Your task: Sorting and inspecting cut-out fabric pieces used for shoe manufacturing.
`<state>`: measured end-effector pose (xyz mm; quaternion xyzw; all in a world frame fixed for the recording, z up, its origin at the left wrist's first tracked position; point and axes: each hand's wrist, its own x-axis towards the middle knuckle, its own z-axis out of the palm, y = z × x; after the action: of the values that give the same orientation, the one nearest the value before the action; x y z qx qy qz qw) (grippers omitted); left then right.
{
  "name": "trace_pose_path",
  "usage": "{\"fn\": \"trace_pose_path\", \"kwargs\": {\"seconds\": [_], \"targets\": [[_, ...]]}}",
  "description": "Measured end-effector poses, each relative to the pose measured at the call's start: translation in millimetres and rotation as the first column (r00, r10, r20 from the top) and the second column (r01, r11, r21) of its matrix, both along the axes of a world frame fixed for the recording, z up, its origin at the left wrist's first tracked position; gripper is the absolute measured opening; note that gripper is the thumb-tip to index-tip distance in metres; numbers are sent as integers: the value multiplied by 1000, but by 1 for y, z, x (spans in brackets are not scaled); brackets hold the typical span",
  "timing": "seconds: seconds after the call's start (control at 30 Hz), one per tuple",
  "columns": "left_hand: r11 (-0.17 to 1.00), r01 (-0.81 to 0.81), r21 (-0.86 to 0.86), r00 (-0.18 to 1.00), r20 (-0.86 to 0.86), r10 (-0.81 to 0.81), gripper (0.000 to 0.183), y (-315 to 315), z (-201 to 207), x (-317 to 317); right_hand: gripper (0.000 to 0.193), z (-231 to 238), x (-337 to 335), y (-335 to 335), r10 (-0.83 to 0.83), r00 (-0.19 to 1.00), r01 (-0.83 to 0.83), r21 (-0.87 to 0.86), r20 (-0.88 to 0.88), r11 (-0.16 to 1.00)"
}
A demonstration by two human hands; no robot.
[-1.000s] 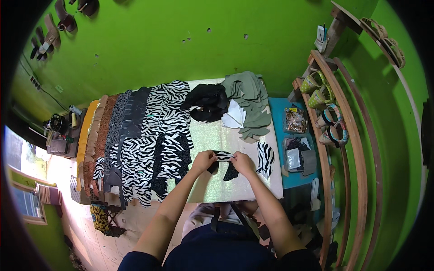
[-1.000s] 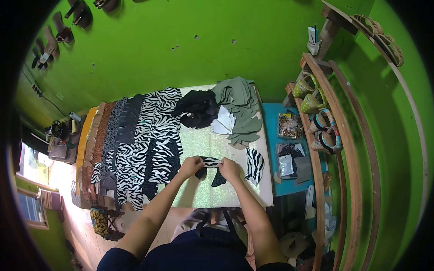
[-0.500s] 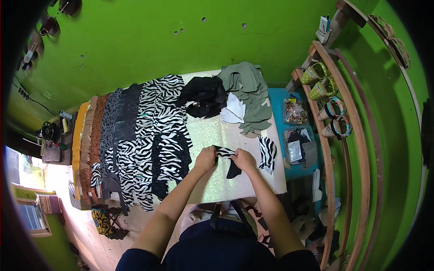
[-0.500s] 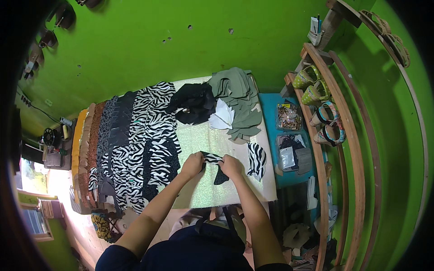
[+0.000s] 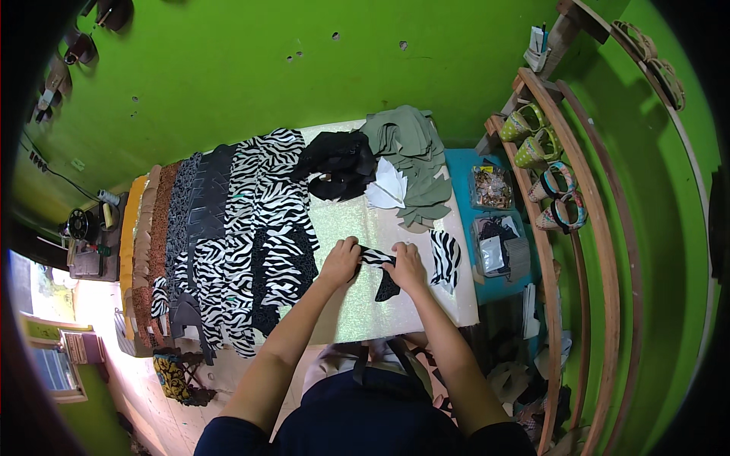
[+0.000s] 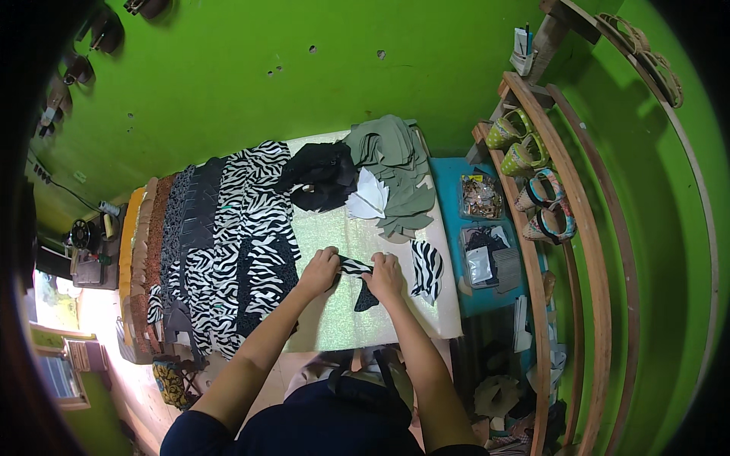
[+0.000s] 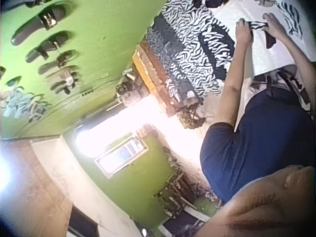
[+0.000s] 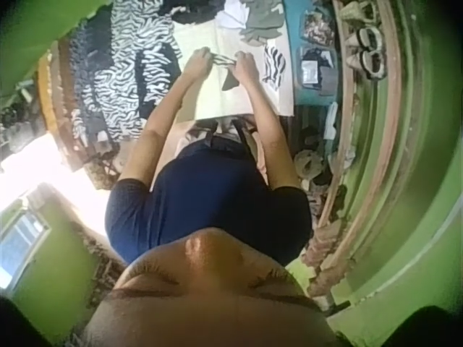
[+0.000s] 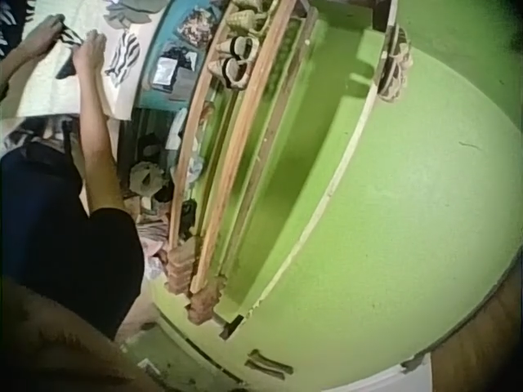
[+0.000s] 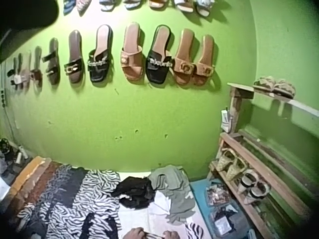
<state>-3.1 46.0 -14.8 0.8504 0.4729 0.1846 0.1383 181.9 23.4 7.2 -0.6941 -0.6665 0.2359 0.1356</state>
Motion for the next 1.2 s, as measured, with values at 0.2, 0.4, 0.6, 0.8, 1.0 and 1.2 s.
{"fn": "trace_pose_path", "kwargs": {"seconds": [0.2, 0.4, 0.6, 0.8, 1.0, 1.2], "targets": [[980, -39, -197, 996, 75, 55, 22, 3, 0, 3, 40, -1, 4, 0, 70, 997, -69, -41, 35, 997], [949, -134, -284, 982, 90, 166, 18, -9, -2, 3, 22, 4, 6, 0, 190, 981, -191, -23, -37, 981], [865, -293, -408, 845, 312, 434, 41, -41, 23, 8, 25, -4, 13, 1, 170, 950, -183, -29, -263, 983], [744, -545, -386, 610, 427, 668, 74, -78, 17, -13, 41, -14, -12, -4, 168, 863, -225, -64, -477, 972], [669, -650, -361, 494, 468, 732, 70, -122, 14, -66, 40, -28, -68, -30, 211, 788, -303, -66, -578, 951], [695, -657, -290, 595, 366, 715, 54, -149, 40, -125, 40, -32, -132, -56, 190, 752, -277, -41, -632, 960]]}}
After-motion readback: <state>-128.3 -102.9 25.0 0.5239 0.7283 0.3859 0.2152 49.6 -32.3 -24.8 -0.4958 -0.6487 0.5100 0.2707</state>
